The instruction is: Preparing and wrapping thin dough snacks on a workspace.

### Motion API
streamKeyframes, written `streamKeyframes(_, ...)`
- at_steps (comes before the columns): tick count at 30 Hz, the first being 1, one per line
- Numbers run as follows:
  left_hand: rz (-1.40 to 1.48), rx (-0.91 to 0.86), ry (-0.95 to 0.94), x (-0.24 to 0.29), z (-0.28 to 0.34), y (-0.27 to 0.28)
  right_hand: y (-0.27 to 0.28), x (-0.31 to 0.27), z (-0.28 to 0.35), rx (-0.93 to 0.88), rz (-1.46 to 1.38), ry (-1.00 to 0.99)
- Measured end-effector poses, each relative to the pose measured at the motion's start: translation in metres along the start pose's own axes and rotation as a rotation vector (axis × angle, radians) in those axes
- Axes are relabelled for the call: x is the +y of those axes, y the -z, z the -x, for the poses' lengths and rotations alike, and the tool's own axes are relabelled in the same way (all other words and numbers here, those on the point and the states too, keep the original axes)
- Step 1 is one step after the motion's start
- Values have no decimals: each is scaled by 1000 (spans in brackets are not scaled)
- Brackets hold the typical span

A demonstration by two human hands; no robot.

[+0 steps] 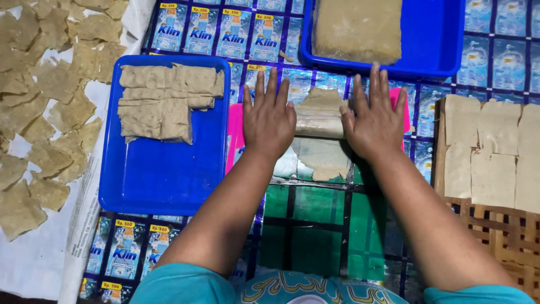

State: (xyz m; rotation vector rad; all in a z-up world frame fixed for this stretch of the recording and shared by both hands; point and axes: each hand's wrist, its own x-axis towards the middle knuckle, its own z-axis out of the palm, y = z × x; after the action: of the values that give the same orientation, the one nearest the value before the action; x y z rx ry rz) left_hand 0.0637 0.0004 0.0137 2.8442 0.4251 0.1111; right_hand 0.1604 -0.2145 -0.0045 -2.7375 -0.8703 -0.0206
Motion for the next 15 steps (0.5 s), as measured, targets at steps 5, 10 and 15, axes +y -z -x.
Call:
streamKeyframes(5,46,43,-63,-4,60,-9,-10,-8,55,97,47,77)
streamKeyframes(10,-6,157,-136,-8,118,-25,-14,-23,118,178,80,144)
streamKeyframes(15,-23,277,-199,-15,128,-28,-7,-37,156,254,74,155)
